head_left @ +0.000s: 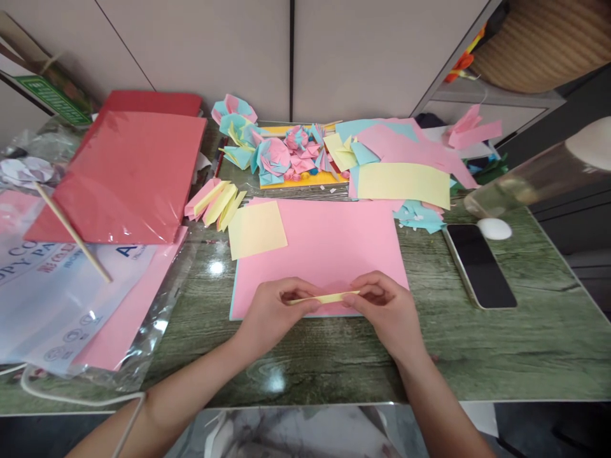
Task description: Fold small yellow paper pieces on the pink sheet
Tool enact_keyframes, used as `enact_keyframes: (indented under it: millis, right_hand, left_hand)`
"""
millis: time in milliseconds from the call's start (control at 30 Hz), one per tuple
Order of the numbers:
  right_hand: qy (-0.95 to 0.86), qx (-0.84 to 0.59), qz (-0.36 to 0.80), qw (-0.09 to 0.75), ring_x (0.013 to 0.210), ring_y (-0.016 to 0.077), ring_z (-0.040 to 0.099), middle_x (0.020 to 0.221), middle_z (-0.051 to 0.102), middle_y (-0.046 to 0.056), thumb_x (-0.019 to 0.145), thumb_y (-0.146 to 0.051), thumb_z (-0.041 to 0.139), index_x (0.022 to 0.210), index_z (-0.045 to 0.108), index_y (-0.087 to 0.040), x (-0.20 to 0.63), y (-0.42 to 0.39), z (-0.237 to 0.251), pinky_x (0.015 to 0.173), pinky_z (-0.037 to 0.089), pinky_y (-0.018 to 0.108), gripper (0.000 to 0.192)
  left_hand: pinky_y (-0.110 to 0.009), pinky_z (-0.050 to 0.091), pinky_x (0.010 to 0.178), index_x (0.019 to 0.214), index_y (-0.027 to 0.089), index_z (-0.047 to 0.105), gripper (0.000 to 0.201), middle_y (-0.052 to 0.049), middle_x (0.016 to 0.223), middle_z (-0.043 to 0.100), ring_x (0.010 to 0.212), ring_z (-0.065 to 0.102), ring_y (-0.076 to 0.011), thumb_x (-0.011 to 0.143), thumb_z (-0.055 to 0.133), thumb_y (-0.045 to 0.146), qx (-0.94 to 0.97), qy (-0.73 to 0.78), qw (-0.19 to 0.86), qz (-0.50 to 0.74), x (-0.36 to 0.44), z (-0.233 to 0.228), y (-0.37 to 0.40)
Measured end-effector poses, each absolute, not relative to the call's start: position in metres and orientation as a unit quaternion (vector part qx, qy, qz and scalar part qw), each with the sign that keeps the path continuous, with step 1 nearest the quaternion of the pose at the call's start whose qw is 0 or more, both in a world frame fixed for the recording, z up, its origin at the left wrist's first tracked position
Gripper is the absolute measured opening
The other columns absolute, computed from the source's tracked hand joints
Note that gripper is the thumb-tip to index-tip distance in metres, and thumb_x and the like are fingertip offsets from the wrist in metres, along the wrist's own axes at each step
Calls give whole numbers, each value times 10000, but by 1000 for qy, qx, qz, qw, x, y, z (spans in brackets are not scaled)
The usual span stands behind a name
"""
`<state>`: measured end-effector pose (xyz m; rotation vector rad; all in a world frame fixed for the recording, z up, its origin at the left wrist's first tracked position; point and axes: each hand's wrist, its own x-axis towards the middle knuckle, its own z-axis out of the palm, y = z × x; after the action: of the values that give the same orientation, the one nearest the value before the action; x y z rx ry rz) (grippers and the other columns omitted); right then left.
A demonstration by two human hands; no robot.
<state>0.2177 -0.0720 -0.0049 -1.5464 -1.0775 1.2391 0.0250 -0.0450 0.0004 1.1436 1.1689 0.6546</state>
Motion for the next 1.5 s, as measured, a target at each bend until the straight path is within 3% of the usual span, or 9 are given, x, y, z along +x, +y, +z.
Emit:
enact_keyframes:
  millis: [333, 533, 633, 867, 1067, 1500]
  right_hand:
    - [-406, -566, 538, 474, 601, 85, 585, 637, 628, -50, 687, -244, 707, 810, 611, -232, 224, -74, -10, 567, 425, 183, 156]
    - [-424, -562, 536, 466, 610, 81, 577, 646, 610, -49, 713, -254, 685, 808, 617, -236, 222, -74, -10, 583, 435, 184, 119]
    - [-446, -579, 518, 444, 619, 83, 571, 662, 610, -43, 703, -265, 689, 797, 612, -231, 219, -75, -8, 576, 434, 181, 126]
    - [-473, -562, 534, 419, 727, 113, 596, 773, 647, -29, 678, -258, 703, 945, 552, -253, 203, -76, -1, 658, 460, 220, 307]
    - [-481, -591, 500, 411, 654, 110, 599, 738, 644, -18, 643, -250, 723, 761, 611, -214, 202, -73, -2, 562, 454, 202, 167]
    - [-408, -629, 461, 474, 716, 147, 660, 731, 710, 4, 645, -294, 730, 897, 625, -229, 216, -75, -2, 637, 492, 221, 280]
  left_hand:
    - [-213, 435, 601, 716, 165, 616, 83, 18, 672, 624, 636, 564, -103, 716, 655, 239, 529, 457, 648, 304, 16, 5, -38]
    - [-201, 382, 622, 850, 186, 591, 95, 43, 711, 559, 681, 511, -90, 756, 597, 188, 572, 447, 628, 282, 18, 4, -40]
    - [-208, 380, 620, 910, 199, 622, 164, 36, 730, 594, 676, 515, -100, 747, 606, 182, 590, 457, 616, 252, 21, 4, -42]
    - [-211, 363, 592, 751, 185, 657, 129, 22, 713, 637, 646, 508, -107, 789, 586, 285, 613, 477, 589, 223, 29, 6, -50]
    - [-207, 367, 595, 747, 186, 652, 195, 26, 714, 638, 652, 517, -107, 791, 587, 365, 625, 483, 573, 217, 30, 9, -50]
    - [-198, 324, 509, 632, 157, 656, 190, 21, 571, 588, 548, 462, -94, 749, 620, 303, 616, 530, 538, 224, 16, 7, -41]
